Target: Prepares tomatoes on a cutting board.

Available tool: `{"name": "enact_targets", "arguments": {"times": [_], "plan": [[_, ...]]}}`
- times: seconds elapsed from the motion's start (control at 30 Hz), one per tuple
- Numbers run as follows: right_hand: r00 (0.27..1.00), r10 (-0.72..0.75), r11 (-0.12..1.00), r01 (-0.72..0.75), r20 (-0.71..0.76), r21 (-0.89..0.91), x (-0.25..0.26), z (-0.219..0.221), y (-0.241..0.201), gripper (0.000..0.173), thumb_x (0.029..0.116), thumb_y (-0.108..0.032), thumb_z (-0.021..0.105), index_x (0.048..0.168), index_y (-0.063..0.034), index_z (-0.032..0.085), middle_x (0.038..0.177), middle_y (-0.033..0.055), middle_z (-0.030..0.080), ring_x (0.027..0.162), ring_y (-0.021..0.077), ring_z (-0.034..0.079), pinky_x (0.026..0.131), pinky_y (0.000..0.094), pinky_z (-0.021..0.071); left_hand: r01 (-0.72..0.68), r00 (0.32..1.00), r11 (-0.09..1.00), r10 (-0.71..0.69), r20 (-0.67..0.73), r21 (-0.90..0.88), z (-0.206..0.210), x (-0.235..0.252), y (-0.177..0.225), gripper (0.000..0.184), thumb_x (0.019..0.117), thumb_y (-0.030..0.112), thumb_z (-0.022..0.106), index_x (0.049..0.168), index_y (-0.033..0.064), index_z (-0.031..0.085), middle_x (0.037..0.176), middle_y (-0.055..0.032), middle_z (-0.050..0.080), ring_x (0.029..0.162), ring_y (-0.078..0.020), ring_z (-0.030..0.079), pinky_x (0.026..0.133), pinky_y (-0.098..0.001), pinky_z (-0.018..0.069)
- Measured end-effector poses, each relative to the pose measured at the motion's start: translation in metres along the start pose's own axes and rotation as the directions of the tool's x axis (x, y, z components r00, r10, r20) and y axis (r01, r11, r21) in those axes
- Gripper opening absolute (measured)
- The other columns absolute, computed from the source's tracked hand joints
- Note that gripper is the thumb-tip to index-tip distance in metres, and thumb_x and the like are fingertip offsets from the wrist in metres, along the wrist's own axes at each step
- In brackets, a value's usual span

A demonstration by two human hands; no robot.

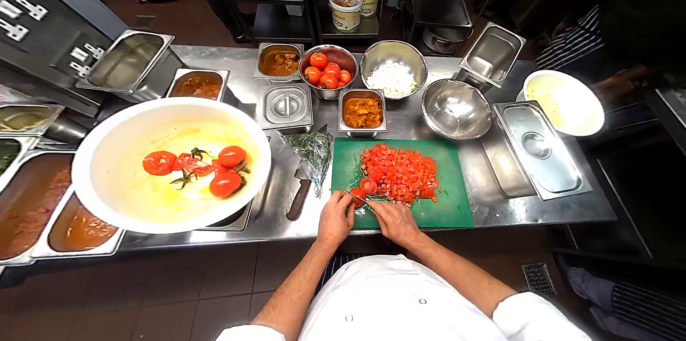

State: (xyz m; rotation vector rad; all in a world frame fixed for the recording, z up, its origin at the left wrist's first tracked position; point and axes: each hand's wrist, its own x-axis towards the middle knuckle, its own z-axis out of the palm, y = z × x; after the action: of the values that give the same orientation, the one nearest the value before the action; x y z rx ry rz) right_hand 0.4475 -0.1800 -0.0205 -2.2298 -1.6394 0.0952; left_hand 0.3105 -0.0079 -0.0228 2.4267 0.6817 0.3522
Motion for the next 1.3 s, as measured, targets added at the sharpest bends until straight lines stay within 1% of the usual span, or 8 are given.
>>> {"name": "enact_targets", "arguments": {"times": [0.3, 0.37, 0.47, 0.53, 0.7, 0.87, 1.13, 1.3], "plan": [[0.974, -0.127, 0.991, 0.134, 0.186, -0.028, -0.013, -0.02, 0.036, 0.041, 0.0989, -0.012, 0.054, 0.137, -0.0226, 0.065, 0.095, 0.0066, 0.07, 0.079, 0.0244, 0.07, 0.065, 0.0436, 0.0589, 0.026, 0.997, 1.0, -0.025, -0.069, 0.016, 0.005, 0.001, -0.002, 0.015, 0.0964, 0.017, 0.068, 0.108, 0.0144, 0.077, 0.105, -0.0062, 0.073, 0.092, -0.021, 0.073, 0.08, -0.0443, 0.0623], [0.97, -0.089, 0.994, 0.103, 0.225, -0.048, -0.038, -0.035, 0.05, 0.04, 0.0994, -0.014, 0.052, 0.137, -0.0225, 0.065, 0.091, 0.0067, 0.07, 0.075, 0.0249, 0.07, 0.061, 0.0439, 0.0581, 0.046, 0.998, 0.999, -0.045, 0.05, -0.019, -0.004, 0.011, -0.003, 0.029, 0.0912, 0.015, 0.071, 0.12, 0.0129, 0.072, 0.117, -0.0082, 0.069, 0.092, -0.0208, 0.072, 0.081, -0.0429, 0.0627], [0.982, 0.01, 0.998, 0.003, 0.189, -0.067, -0.064, -0.047, 0.048, 0.034, 0.1026, -0.02, 0.049, 0.131, -0.0206, 0.068, 0.089, 0.0052, 0.071, 0.073, 0.0225, 0.07, 0.06, 0.042, 0.058, -0.037, 0.942, 0.999, 0.023, 0.334, 0.037, -0.019, 0.032, -0.002, 0.069, 0.0809, 0.009, 0.077, 0.146, 0.0189, 0.054, 0.152, -0.0092, 0.048, 0.123, -0.0291, 0.061, 0.098, -0.0488, 0.0575], [0.987, 0.129, 0.991, -0.127, 0.094, -0.031, -0.066, -0.046, 0.035, 0.035, 0.1035, -0.024, 0.048, 0.131, -0.0181, 0.069, 0.095, 0.0047, 0.073, 0.076, 0.0213, 0.072, 0.062, 0.042, 0.0596, -0.085, 0.92, 0.994, 0.05, 0.388, 0.073, -0.019, 0.042, 0.002, 0.066, 0.0795, 0.01, 0.079, 0.141, 0.0189, 0.059, 0.144, -0.0088, 0.056, 0.125, -0.0302, 0.06, 0.102, -0.05, 0.0538], [0.975, 0.221, 0.974, -0.219, -0.029, 0.055, -0.033, -0.02, -0.003, 0.035, 0.1017, -0.025, 0.051, 0.13, -0.0145, 0.068, 0.099, 0.0041, 0.076, 0.073, 0.0202, 0.073, 0.06, 0.0419, 0.0603, 0.222, 0.942, 0.971, -0.237, 0.236, 0.089, -0.007, 0.025, 0.021, 0.064, 0.0771, 0.045, 0.086, 0.129, 0.0152, 0.063, 0.123, -0.0109, 0.064, 0.105, -0.027, 0.068, 0.088, -0.0491, 0.0599], [0.977, 0.149, 0.988, -0.154, 0.153, 0.02, 0.009, -0.009, -0.012, 0.037, 0.1035, -0.023, 0.048, 0.136, -0.0146, 0.065, 0.106, 0.0078, 0.074, 0.081, 0.026, 0.073, 0.067, 0.0464, 0.0607, -0.037, 0.998, 0.997, 0.033, 0.055, 0.067, 0.011, 0.011, 0.012, 0.035, 0.0867, 0.03, 0.076, 0.118, 0.0136, 0.073, 0.122, -0.0107, 0.066, 0.113, -0.0293, 0.062, 0.097, -0.0454, 0.0547], [0.951, 0.116, 0.993, -0.108, 0.285, -0.04, -0.029, -0.017, 0.017, 0.038, 0.104, -0.021, 0.045, 0.137, -0.0145, 0.062, 0.104, 0.0104, 0.073, 0.074, 0.029, 0.072, 0.062, 0.0478, 0.0587, -0.055, 0.998, 0.997, 0.055, -0.008, 0.055, 0.018, 0.011, 0.004, 0.028, 0.0864, 0.029, 0.076, 0.113, 0.0197, 0.074, 0.122, -0.0044, 0.067, 0.114, -0.0263, 0.063, 0.096, -0.0436, 0.0551], [0.974, 0.157, 0.987, -0.161, 0.162, 0.015, -0.036, -0.021, 0.009, 0.036, 0.1032, -0.022, 0.047, 0.131, -0.0139, 0.068, 0.101, 0.0076, 0.074, 0.077, 0.0242, 0.073, 0.063, 0.0442, 0.0599, 0.11, 0.994, 0.992, -0.109, 0.023, -0.064, 0.012, 0.011, 0.007, 0.06, 0.0754, 0.033, 0.086, 0.126, 0.0099, 0.063, 0.134, -0.0133, 0.057, 0.113, -0.0252, 0.065, 0.091, -0.0434, 0.0602]]}}
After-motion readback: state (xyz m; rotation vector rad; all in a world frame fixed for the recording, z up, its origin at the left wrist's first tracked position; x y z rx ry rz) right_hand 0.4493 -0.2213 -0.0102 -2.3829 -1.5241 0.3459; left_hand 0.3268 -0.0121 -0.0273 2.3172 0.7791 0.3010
